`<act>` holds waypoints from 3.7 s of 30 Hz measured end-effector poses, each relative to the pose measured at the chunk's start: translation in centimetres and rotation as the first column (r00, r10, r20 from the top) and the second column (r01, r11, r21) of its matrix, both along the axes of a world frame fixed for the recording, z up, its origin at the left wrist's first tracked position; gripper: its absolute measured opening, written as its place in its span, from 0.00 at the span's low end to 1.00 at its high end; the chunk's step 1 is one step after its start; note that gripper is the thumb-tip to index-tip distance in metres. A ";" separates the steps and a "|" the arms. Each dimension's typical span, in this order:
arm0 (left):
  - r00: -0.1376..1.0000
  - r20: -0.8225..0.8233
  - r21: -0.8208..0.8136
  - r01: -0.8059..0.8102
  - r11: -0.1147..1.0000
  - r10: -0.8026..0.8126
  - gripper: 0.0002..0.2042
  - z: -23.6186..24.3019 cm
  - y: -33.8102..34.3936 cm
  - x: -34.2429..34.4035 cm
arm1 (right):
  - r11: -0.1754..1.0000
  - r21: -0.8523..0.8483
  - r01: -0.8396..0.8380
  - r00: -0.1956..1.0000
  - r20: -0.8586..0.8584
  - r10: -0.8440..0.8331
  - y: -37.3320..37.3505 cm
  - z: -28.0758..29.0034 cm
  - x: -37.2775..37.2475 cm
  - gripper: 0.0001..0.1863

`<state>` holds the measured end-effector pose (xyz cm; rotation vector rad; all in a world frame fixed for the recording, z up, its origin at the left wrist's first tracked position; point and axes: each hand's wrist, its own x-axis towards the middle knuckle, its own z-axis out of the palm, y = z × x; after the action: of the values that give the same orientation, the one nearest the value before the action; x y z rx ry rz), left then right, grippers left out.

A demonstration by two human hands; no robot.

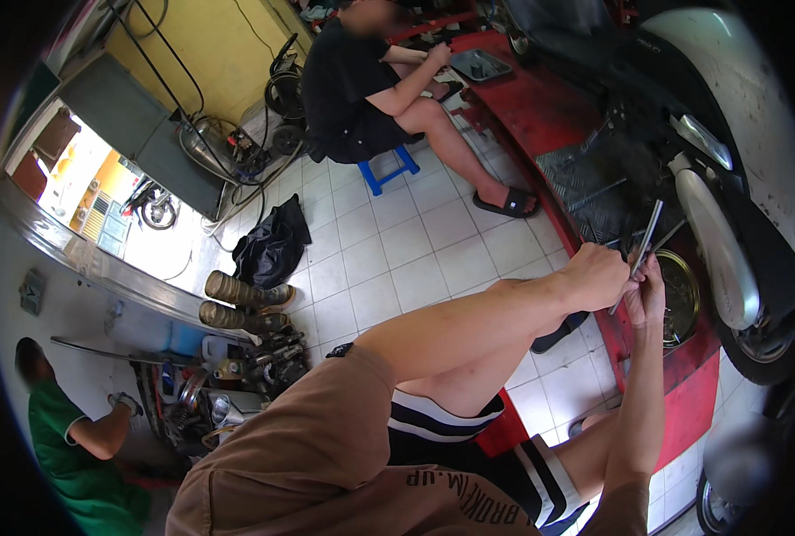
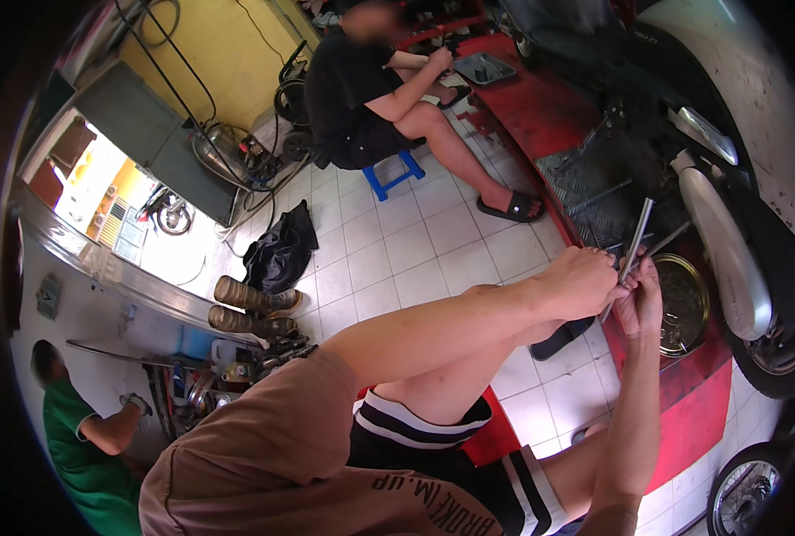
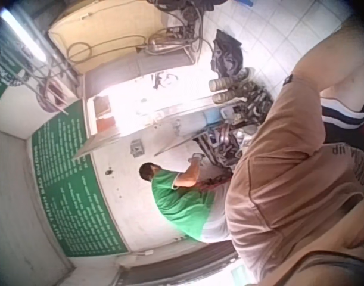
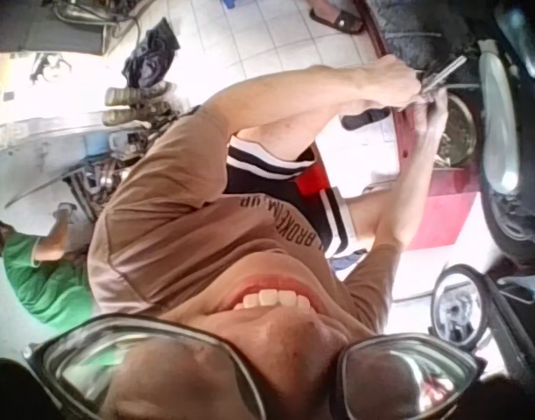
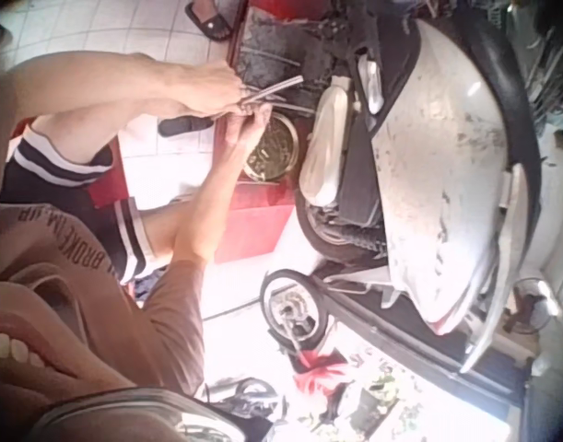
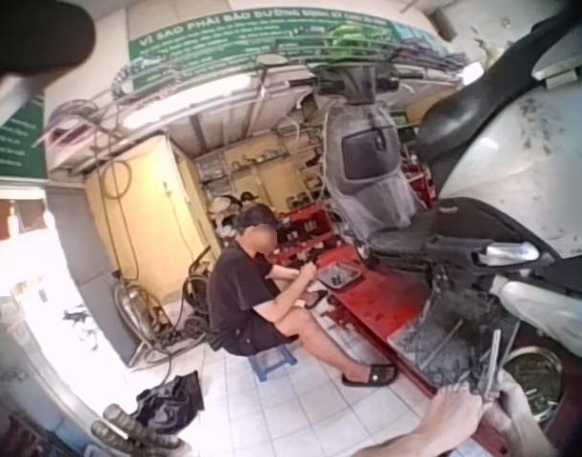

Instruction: The person uses a T-handle wrench to tighten a bolt on the engine of a white scooter. They repeatedly apply torque to the fastener while sitting on a red stool in a workshop environment.

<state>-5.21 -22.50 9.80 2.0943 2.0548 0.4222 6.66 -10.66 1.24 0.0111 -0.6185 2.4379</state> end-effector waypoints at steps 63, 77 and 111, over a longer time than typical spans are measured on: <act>0.893 0.451 0.273 -0.131 0.953 -0.007 0.22 2.0 -2.2 0.6 | 0.989 0.005 0.149 0.980 0.134 -0.148 2.1 -1.6 -0.4 0.11; 0.557 0.830 0.176 -0.299 0.938 0.022 0.09 2.0 1.3 -2.1 | 0.990 -0.067 0.123 0.798 0.600 -0.059 0.5 -2.1 0.9 0.07; 0.325 0.933 0.036 -0.512 0.858 0.155 0.06 -15.9 30.6 3.1 | 0.954 -0.130 0.272 0.674 0.733 -0.092 -3.3 0.4 14.0 0.09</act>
<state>-2.12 8.10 -6.09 0.9408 1.6629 1.6651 20.62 -14.01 1.60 -1.1142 -0.6096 2.2361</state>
